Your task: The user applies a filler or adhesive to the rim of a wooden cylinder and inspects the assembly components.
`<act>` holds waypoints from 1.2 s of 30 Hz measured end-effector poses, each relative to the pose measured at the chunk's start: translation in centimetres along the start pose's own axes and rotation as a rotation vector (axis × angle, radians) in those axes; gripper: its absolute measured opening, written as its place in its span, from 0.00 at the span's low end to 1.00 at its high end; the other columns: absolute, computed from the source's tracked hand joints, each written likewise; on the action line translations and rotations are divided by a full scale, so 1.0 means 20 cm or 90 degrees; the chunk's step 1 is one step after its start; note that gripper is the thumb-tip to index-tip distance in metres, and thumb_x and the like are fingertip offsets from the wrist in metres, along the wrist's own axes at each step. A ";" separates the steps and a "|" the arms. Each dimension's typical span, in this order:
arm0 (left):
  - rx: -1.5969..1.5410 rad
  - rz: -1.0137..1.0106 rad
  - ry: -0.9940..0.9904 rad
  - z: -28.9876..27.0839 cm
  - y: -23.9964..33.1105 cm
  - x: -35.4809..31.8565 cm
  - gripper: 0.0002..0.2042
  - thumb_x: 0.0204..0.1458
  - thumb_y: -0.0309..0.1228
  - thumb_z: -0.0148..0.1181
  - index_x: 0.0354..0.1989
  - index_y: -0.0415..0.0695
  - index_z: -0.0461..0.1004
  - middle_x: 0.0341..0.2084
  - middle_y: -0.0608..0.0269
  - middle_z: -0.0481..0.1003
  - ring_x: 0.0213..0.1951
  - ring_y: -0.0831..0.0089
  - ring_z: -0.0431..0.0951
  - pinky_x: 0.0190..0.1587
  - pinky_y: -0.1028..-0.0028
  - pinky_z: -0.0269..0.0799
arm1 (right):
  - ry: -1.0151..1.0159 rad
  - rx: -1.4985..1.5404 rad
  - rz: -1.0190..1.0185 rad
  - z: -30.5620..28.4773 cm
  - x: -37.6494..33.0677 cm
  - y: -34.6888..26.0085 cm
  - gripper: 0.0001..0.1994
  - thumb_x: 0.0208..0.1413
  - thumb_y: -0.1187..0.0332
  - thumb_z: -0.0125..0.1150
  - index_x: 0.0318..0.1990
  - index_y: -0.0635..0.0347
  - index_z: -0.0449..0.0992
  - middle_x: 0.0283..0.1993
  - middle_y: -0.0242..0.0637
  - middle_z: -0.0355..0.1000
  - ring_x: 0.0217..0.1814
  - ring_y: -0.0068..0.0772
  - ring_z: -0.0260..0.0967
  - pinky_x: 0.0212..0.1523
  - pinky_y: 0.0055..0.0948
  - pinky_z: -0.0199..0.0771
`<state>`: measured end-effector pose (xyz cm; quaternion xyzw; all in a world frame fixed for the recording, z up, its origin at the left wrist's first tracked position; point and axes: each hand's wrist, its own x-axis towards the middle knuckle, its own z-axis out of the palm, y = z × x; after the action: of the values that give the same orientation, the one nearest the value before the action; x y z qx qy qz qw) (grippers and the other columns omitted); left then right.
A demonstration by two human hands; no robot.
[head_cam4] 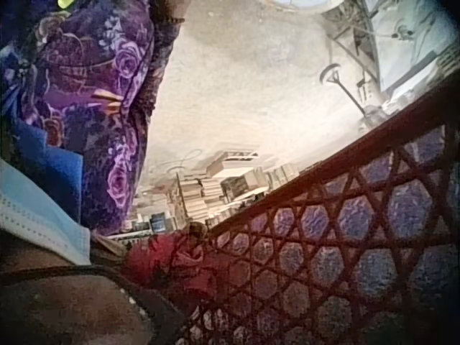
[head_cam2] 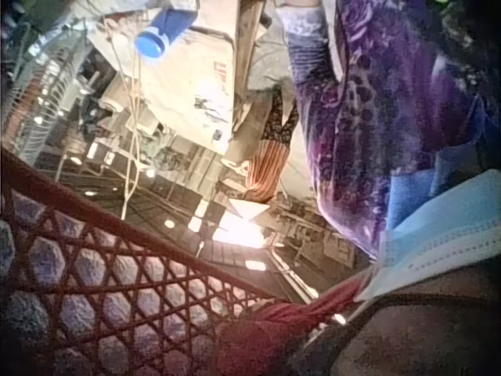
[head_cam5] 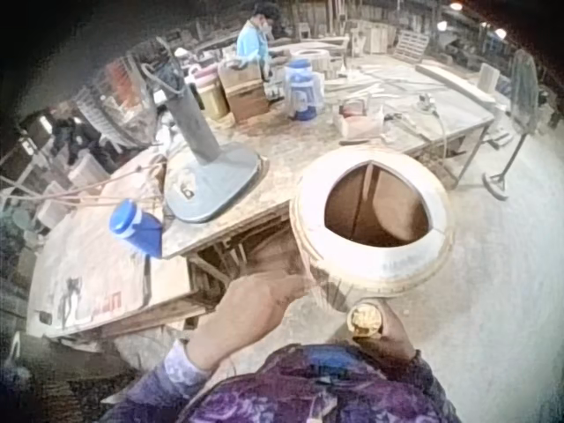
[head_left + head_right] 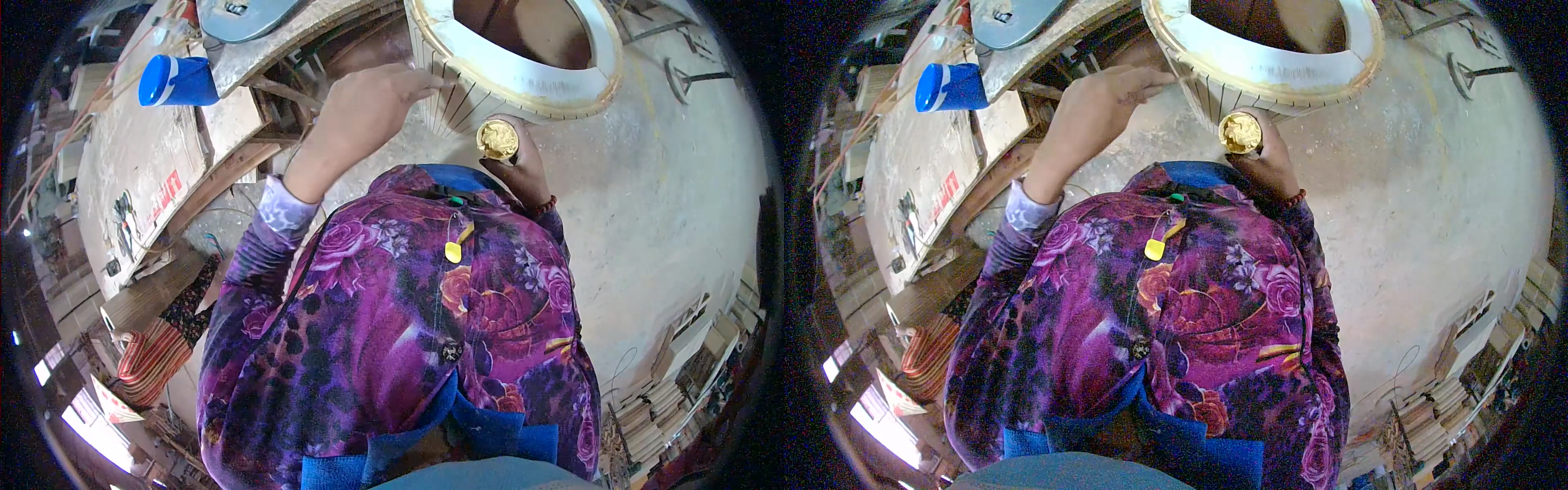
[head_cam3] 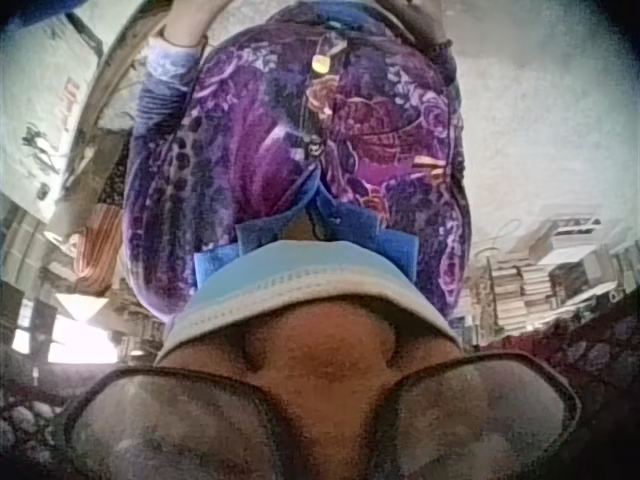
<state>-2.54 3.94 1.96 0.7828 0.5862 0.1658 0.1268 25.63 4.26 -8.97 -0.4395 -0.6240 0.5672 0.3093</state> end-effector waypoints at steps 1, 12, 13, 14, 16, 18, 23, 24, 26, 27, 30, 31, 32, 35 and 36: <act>-0.086 -0.004 -0.066 -0.01 0.00 0.00 0.16 0.55 0.29 0.62 0.53 0.55 0.81 0.40 0.57 0.82 0.38 0.55 0.83 0.39 0.60 0.79 | -0.005 -0.010 -0.005 -0.01 0.01 0.01 0.30 0.46 0.71 0.74 0.59 0.58 0.70 0.54 0.37 0.74 0.58 0.33 0.71 0.61 0.31 0.68; -0.082 -0.013 -0.006 -0.01 0.08 0.03 0.15 0.58 0.30 0.59 0.53 0.53 0.81 0.41 0.54 0.82 0.40 0.53 0.83 0.40 0.62 0.79 | -0.042 0.023 -0.019 -0.04 0.00 0.00 0.34 0.44 0.79 0.73 0.62 0.60 0.67 0.57 0.36 0.69 0.61 0.30 0.67 0.64 0.30 0.66; -0.157 -0.030 -0.054 -0.02 0.07 0.04 0.15 0.58 0.30 0.59 0.53 0.54 0.81 0.42 0.54 0.82 0.40 0.53 0.83 0.40 0.61 0.79 | -0.039 -0.011 -0.010 -0.03 0.00 -0.02 0.34 0.44 0.79 0.73 0.62 0.60 0.67 0.57 0.36 0.69 0.62 0.31 0.67 0.64 0.31 0.65; -0.164 -0.023 -0.057 -0.01 0.06 0.05 0.15 0.58 0.30 0.59 0.53 0.54 0.81 0.42 0.54 0.82 0.40 0.53 0.83 0.40 0.61 0.79 | -0.035 -0.045 0.000 -0.03 0.00 -0.03 0.34 0.44 0.78 0.73 0.62 0.60 0.67 0.58 0.37 0.69 0.62 0.32 0.67 0.65 0.31 0.65; -0.013 -0.026 0.056 -0.02 0.09 0.09 0.15 0.58 0.30 0.59 0.54 0.54 0.81 0.42 0.54 0.82 0.41 0.52 0.83 0.41 0.61 0.79 | -0.031 -0.050 -0.016 -0.04 0.01 0.00 0.34 0.44 0.77 0.74 0.62 0.61 0.68 0.58 0.38 0.69 0.62 0.33 0.66 0.65 0.32 0.65; 0.029 -0.105 -0.020 -0.01 0.16 0.07 0.16 0.58 0.27 0.58 0.54 0.53 0.81 0.43 0.53 0.82 0.43 0.52 0.82 0.44 0.62 0.79 | -0.036 -0.048 -0.048 -0.04 0.00 0.00 0.33 0.45 0.74 0.74 0.61 0.61 0.68 0.57 0.38 0.69 0.61 0.33 0.67 0.65 0.33 0.65; -0.109 0.028 -0.038 0.01 0.15 0.08 0.16 0.58 0.28 0.60 0.54 0.55 0.80 0.42 0.56 0.82 0.42 0.52 0.82 0.42 0.60 0.78 | -0.020 -0.012 -0.025 -0.03 0.00 0.02 0.33 0.44 0.73 0.73 0.61 0.60 0.68 0.56 0.38 0.69 0.61 0.32 0.67 0.64 0.33 0.65; -0.151 0.019 -0.046 0.01 0.15 0.09 0.16 0.58 0.29 0.60 0.54 0.55 0.80 0.42 0.56 0.82 0.42 0.52 0.82 0.42 0.60 0.78 | -0.019 -0.013 -0.026 -0.03 0.00 0.02 0.33 0.44 0.73 0.73 0.61 0.60 0.68 0.56 0.37 0.70 0.60 0.32 0.67 0.64 0.32 0.65; -0.059 -0.022 -0.016 0.02 0.17 0.10 0.15 0.59 0.29 0.60 0.54 0.55 0.81 0.42 0.56 0.82 0.42 0.52 0.82 0.42 0.60 0.78 | -0.014 -0.013 -0.025 -0.04 -0.01 0.01 0.33 0.44 0.73 0.73 0.61 0.60 0.68 0.56 0.37 0.70 0.60 0.32 0.67 0.63 0.32 0.66; 0.033 -0.068 0.017 0.03 0.18 0.10 0.14 0.59 0.30 0.60 0.53 0.54 0.81 0.41 0.56 0.82 0.42 0.52 0.82 0.42 0.60 0.78 | -0.017 -0.025 -0.020 -0.04 -0.01 0.00 0.32 0.44 0.73 0.72 0.60 0.60 0.68 0.55 0.37 0.70 0.60 0.32 0.68 0.63 0.32 0.66; -0.024 0.015 -0.041 0.06 0.22 0.07 0.14 0.60 0.32 0.60 0.53 0.54 0.81 0.41 0.56 0.82 0.42 0.51 0.82 0.42 0.61 0.78 | -0.013 -0.034 -0.018 -0.05 -0.01 0.02 0.32 0.44 0.73 0.72 0.60 0.60 0.69 0.55 0.37 0.70 0.59 0.32 0.68 0.63 0.32 0.66; -0.082 0.059 -0.050 0.07 0.20 0.08 0.14 0.60 0.33 0.60 0.54 0.55 0.81 0.41 0.55 0.82 0.41 0.51 0.82 0.41 0.60 0.78 | -0.008 -0.030 -0.021 -0.04 -0.01 0.03 0.31 0.44 0.73 0.72 0.60 0.60 0.69 0.54 0.37 0.70 0.59 0.32 0.68 0.63 0.31 0.66; -0.082 0.060 -0.051 0.07 0.19 0.09 0.14 0.60 0.33 0.60 0.54 0.55 0.81 0.41 0.55 0.82 0.41 0.51 0.82 0.41 0.60 0.78 | -0.007 -0.029 -0.020 -0.04 -0.01 0.03 0.31 0.44 0.73 0.72 0.60 0.60 0.69 0.54 0.37 0.70 0.59 0.32 0.68 0.63 0.31 0.66; -0.085 0.010 -0.009 0.07 0.20 0.09 0.14 0.59 0.31 0.61 0.54 0.55 0.81 0.40 0.54 0.81 0.40 0.51 0.82 0.41 0.61 0.78 | -0.012 -0.047 -0.037 -0.04 -0.01 0.05 0.31 0.45 0.72 0.73 0.59 0.61 0.69 0.55 0.37 0.70 0.59 0.32 0.68 0.62 0.31 0.67; -0.043 -0.010 0.005 0.08 0.21 0.09 0.13 0.59 0.32 0.60 0.51 0.55 0.82 0.39 0.56 0.82 0.38 0.53 0.82 0.39 0.60 0.78 | -0.014 -0.043 -0.038 -0.04 0.00 0.04 0.31 0.45 0.72 0.73 0.60 0.61 0.69 0.55 0.38 0.70 0.59 0.32 0.68 0.62 0.32 0.67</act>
<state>2.25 4.53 2.42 0.7729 0.5869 0.1872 0.1522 26.55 4.53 -9.67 -0.4249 -0.6588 0.5411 0.3044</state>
